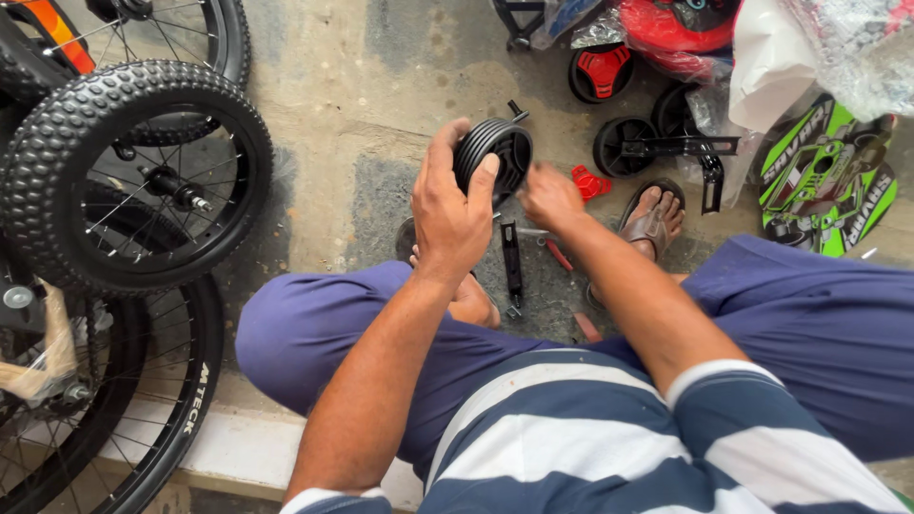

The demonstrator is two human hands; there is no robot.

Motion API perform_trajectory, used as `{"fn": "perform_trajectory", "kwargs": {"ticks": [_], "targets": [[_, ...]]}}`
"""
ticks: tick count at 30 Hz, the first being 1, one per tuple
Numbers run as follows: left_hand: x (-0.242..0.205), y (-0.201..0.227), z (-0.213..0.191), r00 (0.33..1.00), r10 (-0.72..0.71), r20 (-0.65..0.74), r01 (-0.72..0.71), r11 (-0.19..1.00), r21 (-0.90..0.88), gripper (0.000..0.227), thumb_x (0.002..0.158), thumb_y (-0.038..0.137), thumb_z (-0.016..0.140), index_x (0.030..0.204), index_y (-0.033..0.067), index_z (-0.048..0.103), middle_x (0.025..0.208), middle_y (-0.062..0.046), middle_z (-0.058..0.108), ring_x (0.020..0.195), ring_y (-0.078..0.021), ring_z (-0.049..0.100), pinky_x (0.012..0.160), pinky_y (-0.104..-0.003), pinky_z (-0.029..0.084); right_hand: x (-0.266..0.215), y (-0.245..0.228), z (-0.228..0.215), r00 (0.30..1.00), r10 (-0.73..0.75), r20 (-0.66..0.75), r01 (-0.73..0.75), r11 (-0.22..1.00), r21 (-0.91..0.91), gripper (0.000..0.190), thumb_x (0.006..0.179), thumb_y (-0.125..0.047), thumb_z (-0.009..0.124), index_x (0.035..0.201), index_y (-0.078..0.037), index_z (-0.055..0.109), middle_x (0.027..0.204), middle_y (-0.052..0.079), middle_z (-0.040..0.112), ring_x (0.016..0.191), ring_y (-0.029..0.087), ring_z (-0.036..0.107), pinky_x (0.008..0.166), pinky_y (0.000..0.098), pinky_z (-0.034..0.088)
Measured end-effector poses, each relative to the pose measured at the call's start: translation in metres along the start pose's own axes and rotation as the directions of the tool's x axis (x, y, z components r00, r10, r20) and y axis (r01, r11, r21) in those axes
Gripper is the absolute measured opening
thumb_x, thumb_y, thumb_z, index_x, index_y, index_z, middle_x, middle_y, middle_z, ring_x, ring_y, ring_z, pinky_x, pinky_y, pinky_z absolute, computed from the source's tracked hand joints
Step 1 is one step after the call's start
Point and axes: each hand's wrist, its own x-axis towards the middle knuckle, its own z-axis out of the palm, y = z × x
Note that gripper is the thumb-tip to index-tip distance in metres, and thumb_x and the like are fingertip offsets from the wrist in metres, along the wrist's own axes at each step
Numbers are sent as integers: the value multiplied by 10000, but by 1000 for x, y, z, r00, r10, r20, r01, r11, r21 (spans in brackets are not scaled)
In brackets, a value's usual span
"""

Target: The person sits on the floor and assembles a bicycle wheel hub. They use a screwdriver to remove a red plastic cover, then use pliers to remove a metal clip. After removing the clip, they reattach the red cover and secure it with the screwdriver.

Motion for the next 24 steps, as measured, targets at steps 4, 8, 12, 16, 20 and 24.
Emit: {"fn": "perform_trajectory", "kwargs": {"ticks": [4,8,12,16,20,24], "targets": [[3,-4,-2,999,-15,-30,16,1000,25,451,1026,284,632,1378,12,559,1283,-226,675,1209,-374,668,1047,-437,515,37,-1,31,981,192,20,-188,928,322,461,899,-444,651,1193,-90,649,1167,240,683,1115,433,640,922,536,490],[7,-9,-2,995,-96,-36,95,995,-28,442,1053,315,585,1366,5,564,1268,-218,683,1188,-352,676,1035,-424,512,50,11,24,984,176,-9,-165,939,303,462,930,-517,633,1152,-120,719,1133,211,709,1088,429,665,904,505,526],[10,-14,-2,983,-185,-11,179,960,-215,441,1074,332,534,1369,5,575,1221,-164,710,1146,-268,692,1008,-368,527,39,7,-4,965,158,-209,-107,965,238,445,833,-385,807,1121,-71,678,1023,171,732,949,363,689,810,474,531],[11,-9,-4,975,-223,-1,203,890,-409,447,1089,334,546,1374,-6,601,1163,-113,731,1082,-169,673,963,-305,545,19,-29,-60,990,144,-3,-85,601,795,449,824,-123,849,1214,-9,659,1005,79,727,908,194,676,805,340,544],[7,4,-13,973,-225,53,218,817,-533,531,983,355,680,1374,9,584,1120,-77,688,1028,-137,679,895,-295,578,-31,-72,-131,973,-63,220,-184,357,916,314,911,2,716,1216,4,639,1043,34,714,908,147,687,801,314,594],[6,16,-20,991,-123,46,128,843,-522,633,863,334,831,1344,-14,611,1095,-87,702,1000,-147,685,889,-300,583,-82,-107,-176,967,-117,226,-178,327,928,328,913,11,650,1234,-40,612,1060,51,713,918,161,709,752,327,585]]}}
